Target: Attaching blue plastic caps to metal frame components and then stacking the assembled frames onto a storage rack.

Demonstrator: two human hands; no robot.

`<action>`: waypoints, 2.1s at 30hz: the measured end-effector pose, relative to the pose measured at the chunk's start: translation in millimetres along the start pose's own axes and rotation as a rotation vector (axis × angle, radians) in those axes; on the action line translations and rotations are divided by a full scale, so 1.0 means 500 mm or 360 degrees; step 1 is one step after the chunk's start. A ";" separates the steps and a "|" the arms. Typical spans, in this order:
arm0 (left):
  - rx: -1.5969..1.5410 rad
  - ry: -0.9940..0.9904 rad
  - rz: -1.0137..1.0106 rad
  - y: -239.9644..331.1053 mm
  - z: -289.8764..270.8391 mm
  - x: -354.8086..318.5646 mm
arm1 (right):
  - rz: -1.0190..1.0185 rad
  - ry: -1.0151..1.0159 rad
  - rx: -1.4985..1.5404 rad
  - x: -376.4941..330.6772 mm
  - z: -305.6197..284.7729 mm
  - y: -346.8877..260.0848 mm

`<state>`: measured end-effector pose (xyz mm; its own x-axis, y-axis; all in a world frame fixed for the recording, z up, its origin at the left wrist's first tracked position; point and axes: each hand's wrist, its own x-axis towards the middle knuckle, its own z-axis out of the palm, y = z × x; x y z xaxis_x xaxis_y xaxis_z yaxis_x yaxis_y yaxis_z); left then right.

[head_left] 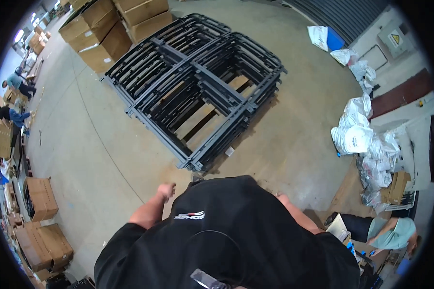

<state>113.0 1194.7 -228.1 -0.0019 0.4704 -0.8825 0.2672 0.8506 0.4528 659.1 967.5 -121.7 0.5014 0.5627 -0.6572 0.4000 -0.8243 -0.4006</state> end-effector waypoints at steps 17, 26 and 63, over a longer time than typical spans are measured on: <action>0.0007 0.0508 0.0041 0.253 0.105 0.297 | -0.0199 -0.0411 -0.0600 0.389 -0.247 -0.362; -0.0395 0.1022 -0.0018 0.530 0.181 -0.114 | 0.0106 -0.0393 0.1072 0.880 -0.262 -0.675; -0.0642 -0.0433 0.0814 0.533 0.176 -0.118 | -0.2021 0.0689 0.2239 -0.606 -0.797 -0.822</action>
<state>269.1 1372.6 -66.5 0.2838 0.8036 -0.5231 -0.2078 0.5841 0.7846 648.5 1160.6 496.7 0.6741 0.5701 0.4696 -0.0684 0.6813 -0.7289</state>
